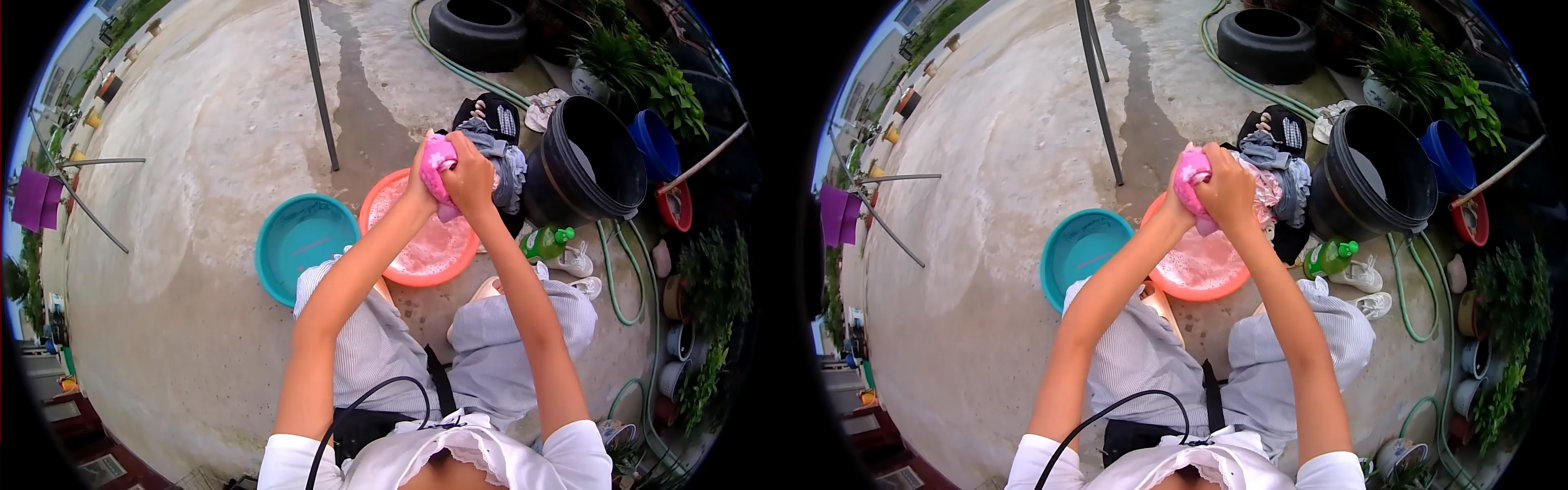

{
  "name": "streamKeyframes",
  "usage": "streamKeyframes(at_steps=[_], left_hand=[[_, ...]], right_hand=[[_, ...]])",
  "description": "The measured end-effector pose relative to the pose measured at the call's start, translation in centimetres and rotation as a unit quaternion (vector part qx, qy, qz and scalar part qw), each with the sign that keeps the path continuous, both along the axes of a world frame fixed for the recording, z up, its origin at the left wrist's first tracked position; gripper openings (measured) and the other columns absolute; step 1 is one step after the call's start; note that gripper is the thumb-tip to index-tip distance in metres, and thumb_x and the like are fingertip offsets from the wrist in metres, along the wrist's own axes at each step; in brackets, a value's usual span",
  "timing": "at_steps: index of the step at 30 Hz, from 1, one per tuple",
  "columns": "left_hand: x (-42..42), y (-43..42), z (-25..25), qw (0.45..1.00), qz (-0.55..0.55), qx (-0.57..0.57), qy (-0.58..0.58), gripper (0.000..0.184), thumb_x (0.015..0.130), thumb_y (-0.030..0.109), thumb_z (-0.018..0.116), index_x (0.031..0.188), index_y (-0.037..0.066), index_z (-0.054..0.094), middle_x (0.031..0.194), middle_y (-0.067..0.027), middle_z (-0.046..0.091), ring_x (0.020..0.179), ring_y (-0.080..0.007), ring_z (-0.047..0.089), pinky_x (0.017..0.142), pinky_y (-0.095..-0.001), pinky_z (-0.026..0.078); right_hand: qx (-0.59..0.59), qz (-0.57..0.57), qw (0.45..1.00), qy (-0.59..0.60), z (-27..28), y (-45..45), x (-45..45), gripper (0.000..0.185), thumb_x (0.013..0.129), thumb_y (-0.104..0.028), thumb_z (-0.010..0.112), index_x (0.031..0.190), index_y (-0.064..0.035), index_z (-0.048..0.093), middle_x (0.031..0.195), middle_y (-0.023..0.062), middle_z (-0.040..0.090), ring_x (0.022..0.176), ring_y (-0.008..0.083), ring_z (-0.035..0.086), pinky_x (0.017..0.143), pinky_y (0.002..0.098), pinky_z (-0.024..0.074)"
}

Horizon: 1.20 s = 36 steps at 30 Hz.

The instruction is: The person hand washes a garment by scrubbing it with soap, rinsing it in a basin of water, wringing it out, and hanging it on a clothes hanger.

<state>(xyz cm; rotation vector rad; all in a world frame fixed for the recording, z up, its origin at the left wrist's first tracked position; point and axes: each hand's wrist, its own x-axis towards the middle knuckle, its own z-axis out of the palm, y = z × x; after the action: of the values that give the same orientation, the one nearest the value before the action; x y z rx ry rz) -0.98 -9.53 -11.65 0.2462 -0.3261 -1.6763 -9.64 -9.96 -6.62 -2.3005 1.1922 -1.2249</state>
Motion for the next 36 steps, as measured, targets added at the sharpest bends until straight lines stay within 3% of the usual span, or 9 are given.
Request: streamKeyframes(at_steps=[7,13,23,26,27,30,32,33,36], left_hand=[[1.0,-0.2,-4.6,0.998,0.035,0.047,0.033,0.023,0.087,0.028,0.036,0.087,0.01,0.05,0.086,-0.0055,0.055,0.079,-0.0176,0.055,0.07,-0.031,0.046],[1.1,-0.8,-6.4,0.991,0.077,0.093,0.05,0.022,0.088,0.023,0.034,0.085,0.009,0.052,0.085,-0.0064,0.058,0.078,-0.0179,0.056,0.07,-0.031,0.046],[1.6,-1.9,-7.7,0.986,0.115,0.113,0.03,0.019,0.086,0.022,0.039,0.084,0.01,0.053,0.085,-0.0054,0.058,0.078,-0.017,0.056,0.07,-0.0316,0.047],[2.1,0.1,-0.5,0.972,0.096,0.206,-0.06,0.019,0.085,0.025,0.041,0.086,0.011,0.054,0.086,-0.0048,0.058,0.079,-0.0173,0.056,0.073,-0.0324,0.047],[2.2,0.3,0.5,0.97,0.08,0.206,-0.1,0.028,0.087,0.032,0.041,0.094,0.01,0.055,0.093,-0.0051,0.058,0.085,-0.0176,0.056,0.077,-0.0327,0.046],[3.0,1.3,3.3,0.964,0.048,0.152,-0.212,0.039,0.087,0.038,0.042,0.109,0.007,0.051,0.106,-0.0055,0.056,0.097,-0.0179,0.054,0.085,-0.0321,0.043],[4.5,1.3,3.3,0.949,0.012,0.12,-0.29,0.041,0.086,0.039,0.047,0.11,0.006,0.051,0.111,-0.0061,0.054,0.101,-0.0174,0.052,0.086,-0.0331,0.043],[5.1,1.7,4.1,0.939,-0.001,0.109,-0.325,0.041,0.085,0.039,0.049,0.11,0.006,0.051,0.111,-0.0064,0.054,0.102,-0.0173,0.052,0.086,-0.0333,0.043],[6.7,3.2,5.4,0.924,-0.009,0.071,-0.374,0.046,0.083,0.034,0.056,0.117,0.006,0.044,0.117,-0.0088,0.05,0.104,-0.0198,0.051,0.085,-0.0377,0.044]], right_hand=[[0.033,-0.009,0.996,0.079,-1.0,0.9,1.8,0.01,0.066,-0.01,0.053,0.075,-0.0045,0.051,0.07,0.0181,0.057,0.066,0.0364,0.056,0.054,0.0428,0.0412],[-0.042,-0.006,0.994,0.096,-2.0,0.4,2.5,0.005,0.068,-0.009,0.05,0.067,-0.0053,0.047,0.063,0.0125,0.057,0.056,0.0319,0.057,0.046,0.041,0.042],[-0.008,0.003,0.997,0.077,-2.4,-0.2,2.7,0.013,0.069,-0.017,0.054,0.073,-0.0045,0.052,0.065,0.0173,0.056,0.06,0.0353,0.056,0.052,0.042,0.0419],[0.042,0.007,0.997,0.07,-0.8,-0.6,2.3,0.013,0.07,-0.016,0.053,0.074,-0.0039,0.051,0.066,0.0188,0.056,0.062,0.0384,0.055,0.053,0.0443,0.0418],[0.063,0.01,0.996,0.06,-0.3,-1.1,2.1,0.013,0.07,-0.016,0.052,0.074,-0.0036,0.05,0.066,0.0193,0.057,0.063,0.0394,0.055,0.054,0.0458,0.0416],[0.187,0.033,0.982,-0.009,1.4,-2.3,0.9,0.021,0.074,-0.017,0.048,0.088,-0.0041,0.057,0.078,0.0226,0.059,0.077,0.041,0.055,0.066,0.0449,0.0436],[0.226,0.063,0.972,-0.012,3.0,-3.4,-0.8,0.026,0.075,-0.017,0.047,0.096,-0.005,0.057,0.085,0.022,0.059,0.084,0.0395,0.055,0.071,0.0426,0.0439],[0.192,0.08,0.978,0.035,2.4,-5.1,-1.8,0.027,0.076,-0.018,0.046,0.098,-0.0048,0.057,0.092,0.0207,0.059,0.088,0.0382,0.055,0.074,0.0407,0.0439],[0.196,0.042,0.979,0.024,5.9,-4.9,-3.3,0.029,0.077,-0.018,0.044,0.099,-0.007,0.057,0.097,0.0188,0.059,0.093,0.0368,0.053,0.079,0.0386,0.0422]])
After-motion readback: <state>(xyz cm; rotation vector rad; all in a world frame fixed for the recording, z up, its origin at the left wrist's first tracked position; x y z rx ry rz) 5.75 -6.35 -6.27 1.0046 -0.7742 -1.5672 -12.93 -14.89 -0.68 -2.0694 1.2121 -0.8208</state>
